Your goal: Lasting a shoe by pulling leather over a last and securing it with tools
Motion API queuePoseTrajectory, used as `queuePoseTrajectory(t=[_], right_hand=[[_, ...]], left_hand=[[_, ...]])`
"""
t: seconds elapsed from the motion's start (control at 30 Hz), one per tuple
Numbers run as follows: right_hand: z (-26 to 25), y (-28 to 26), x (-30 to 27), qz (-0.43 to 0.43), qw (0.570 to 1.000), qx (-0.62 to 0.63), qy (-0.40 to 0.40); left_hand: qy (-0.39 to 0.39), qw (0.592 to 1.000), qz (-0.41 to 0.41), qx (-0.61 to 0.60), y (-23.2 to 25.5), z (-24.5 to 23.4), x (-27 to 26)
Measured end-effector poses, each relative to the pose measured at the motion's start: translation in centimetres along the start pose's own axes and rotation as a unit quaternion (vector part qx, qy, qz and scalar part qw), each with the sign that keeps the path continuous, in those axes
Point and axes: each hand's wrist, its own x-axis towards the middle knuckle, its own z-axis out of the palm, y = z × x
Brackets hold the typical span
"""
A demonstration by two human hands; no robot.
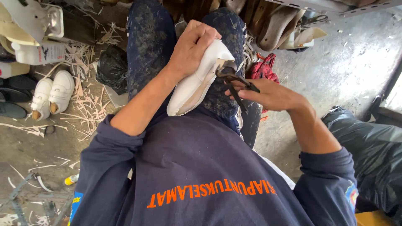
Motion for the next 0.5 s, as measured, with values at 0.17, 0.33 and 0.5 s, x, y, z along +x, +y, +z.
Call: queuePoseTrajectory(t=[0.17,0.33,0.5], right_hand=[[-2.6,2.0,1.0,-0.050,0.996,0.059,-0.052],[-1.3,0.1,-0.1,-0.036,0.996,0.074,-0.045],[0.0,-5.3,-2.3,0.201,0.934,0.295,0.034]], left_hand=[[0.016,1.000,0.012,-0.011,0.1,0.4,-0.3],[0.042,0.999,0.003,-0.007,1.0,0.7,-0.7],[0.063,0.997,-0.004,0.053,2.6,1.9,-1.3]])
